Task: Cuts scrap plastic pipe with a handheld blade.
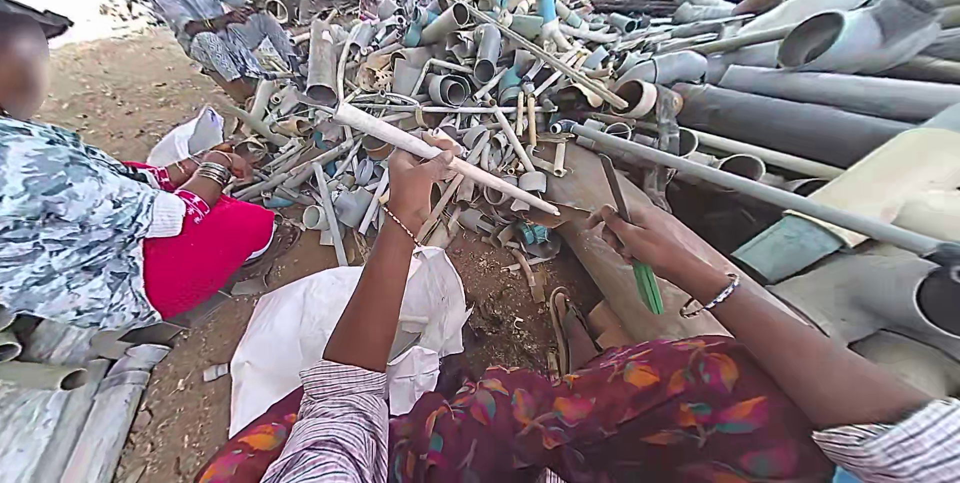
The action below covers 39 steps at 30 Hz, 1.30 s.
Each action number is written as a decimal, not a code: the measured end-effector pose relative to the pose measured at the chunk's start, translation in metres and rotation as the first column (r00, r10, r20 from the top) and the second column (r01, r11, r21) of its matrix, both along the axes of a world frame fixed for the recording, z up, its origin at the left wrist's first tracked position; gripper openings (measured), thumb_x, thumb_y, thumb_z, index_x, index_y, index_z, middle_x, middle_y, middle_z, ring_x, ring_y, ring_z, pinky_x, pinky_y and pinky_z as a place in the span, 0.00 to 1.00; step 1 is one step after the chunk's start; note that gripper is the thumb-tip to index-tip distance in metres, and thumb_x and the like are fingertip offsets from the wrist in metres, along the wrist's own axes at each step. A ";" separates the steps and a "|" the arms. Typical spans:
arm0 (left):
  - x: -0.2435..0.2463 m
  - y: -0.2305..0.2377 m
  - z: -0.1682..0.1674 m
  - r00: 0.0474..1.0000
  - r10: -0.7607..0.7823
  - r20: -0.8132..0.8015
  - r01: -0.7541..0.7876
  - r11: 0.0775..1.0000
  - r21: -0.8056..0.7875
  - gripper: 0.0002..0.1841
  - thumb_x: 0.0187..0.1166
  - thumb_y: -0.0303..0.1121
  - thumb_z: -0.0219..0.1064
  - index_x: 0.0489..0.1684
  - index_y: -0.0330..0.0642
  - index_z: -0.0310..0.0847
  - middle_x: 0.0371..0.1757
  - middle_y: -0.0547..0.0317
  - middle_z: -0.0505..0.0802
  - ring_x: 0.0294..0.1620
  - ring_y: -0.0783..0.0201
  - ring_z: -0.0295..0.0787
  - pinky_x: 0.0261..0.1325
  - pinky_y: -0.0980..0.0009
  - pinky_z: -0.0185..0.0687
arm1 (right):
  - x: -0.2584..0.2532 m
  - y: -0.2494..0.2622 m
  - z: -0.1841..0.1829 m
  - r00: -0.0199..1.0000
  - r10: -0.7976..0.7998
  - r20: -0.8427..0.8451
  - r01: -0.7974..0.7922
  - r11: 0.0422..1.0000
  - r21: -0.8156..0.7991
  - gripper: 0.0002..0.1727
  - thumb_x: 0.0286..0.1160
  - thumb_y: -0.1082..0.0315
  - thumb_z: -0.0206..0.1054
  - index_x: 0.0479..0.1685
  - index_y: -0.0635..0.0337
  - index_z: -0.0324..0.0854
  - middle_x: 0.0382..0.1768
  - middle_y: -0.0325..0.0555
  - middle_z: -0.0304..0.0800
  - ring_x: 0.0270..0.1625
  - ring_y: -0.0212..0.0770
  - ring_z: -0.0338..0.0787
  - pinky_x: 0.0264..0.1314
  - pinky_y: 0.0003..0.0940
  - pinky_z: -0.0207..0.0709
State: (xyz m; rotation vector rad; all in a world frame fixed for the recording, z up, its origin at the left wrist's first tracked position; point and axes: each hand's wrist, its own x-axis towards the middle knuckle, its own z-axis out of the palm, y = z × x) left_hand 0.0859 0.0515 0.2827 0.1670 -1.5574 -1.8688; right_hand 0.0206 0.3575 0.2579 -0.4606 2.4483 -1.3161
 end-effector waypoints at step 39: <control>-0.020 0.089 -0.059 0.990 -0.104 0.094 0.032 0.819 0.574 0.11 0.90 0.24 0.54 0.65 0.36 0.66 0.50 0.49 0.85 0.46 0.57 0.92 0.53 0.62 0.91 | -0.014 0.021 -0.024 0.928 0.008 -0.371 0.087 0.967 0.239 0.19 0.94 0.68 0.49 0.45 0.70 0.84 0.31 0.57 0.83 0.35 0.53 0.83 0.43 0.52 0.72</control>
